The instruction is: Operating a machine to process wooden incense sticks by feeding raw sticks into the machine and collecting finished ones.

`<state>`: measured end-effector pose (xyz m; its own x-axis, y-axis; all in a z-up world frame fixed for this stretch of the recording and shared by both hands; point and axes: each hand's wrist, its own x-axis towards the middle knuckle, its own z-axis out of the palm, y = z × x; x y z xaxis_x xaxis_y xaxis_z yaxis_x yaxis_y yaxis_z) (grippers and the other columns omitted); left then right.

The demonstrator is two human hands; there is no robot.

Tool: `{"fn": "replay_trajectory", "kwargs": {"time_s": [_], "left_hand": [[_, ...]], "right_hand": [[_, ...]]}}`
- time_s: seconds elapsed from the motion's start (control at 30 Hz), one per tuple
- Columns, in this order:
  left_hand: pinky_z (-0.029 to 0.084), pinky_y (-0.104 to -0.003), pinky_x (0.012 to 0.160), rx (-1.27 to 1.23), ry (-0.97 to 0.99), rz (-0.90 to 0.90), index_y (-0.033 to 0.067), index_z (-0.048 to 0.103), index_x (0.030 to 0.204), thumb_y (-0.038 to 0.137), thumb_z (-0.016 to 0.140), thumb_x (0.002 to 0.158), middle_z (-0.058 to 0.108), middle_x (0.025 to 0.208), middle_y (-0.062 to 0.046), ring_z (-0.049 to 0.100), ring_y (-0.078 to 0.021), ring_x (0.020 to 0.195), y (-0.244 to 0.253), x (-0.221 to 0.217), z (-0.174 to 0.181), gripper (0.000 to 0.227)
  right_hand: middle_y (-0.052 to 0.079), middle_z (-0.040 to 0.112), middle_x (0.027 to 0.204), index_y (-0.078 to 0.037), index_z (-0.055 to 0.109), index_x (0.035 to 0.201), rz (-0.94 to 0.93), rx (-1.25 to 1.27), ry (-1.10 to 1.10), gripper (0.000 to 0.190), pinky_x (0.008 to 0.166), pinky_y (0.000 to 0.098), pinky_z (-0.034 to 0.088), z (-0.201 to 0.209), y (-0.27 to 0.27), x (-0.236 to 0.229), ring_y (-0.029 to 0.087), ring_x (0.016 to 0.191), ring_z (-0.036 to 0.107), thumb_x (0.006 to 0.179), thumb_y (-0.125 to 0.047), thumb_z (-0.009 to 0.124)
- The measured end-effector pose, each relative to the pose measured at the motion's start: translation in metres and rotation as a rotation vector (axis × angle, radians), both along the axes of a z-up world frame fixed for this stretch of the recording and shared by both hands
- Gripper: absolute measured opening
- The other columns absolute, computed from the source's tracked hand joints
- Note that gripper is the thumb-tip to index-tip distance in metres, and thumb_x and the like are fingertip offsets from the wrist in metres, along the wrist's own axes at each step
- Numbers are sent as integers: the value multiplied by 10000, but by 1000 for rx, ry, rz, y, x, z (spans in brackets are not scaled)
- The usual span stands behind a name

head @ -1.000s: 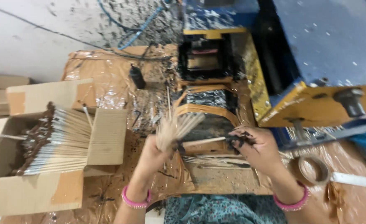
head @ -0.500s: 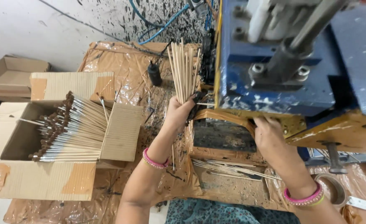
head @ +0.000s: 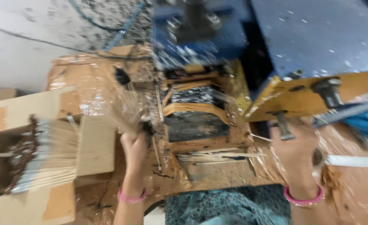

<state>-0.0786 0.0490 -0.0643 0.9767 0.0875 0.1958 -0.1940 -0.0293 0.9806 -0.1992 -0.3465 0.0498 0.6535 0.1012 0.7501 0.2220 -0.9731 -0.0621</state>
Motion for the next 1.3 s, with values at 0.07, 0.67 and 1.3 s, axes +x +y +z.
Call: {"fn": "replay_trajectory", "kwargs": {"time_s": [0.07,0.67,1.3], "left_hand": [[319,-246,509,43,47,134,-22,650,890,-9,576,988,537,729,-7,443,-60,595,8,-31,-6,124],[400,-227,457,20,-174,-266,44,735,902,17,658,948,649,702,19,535,-51,559,0,29,65,93],[422,-236,491,-322,192,-297,-5,656,993,63,567,990,723,818,-17,530,-63,593,-41,38,68,112]], "right_hand": [[151,723,981,-58,725,1053,-226,248,111,97,947,405,553,-60,-62,-33,316,932,701,957,-68,719],[106,682,1121,20,666,1121,687,659,564,234,863,290,608,-12,68,80,171,1027,686,904,76,601],[195,665,796,39,648,929,181,230,523,93,718,423,518,11,68,83,311,698,653,951,-32,592]]}}
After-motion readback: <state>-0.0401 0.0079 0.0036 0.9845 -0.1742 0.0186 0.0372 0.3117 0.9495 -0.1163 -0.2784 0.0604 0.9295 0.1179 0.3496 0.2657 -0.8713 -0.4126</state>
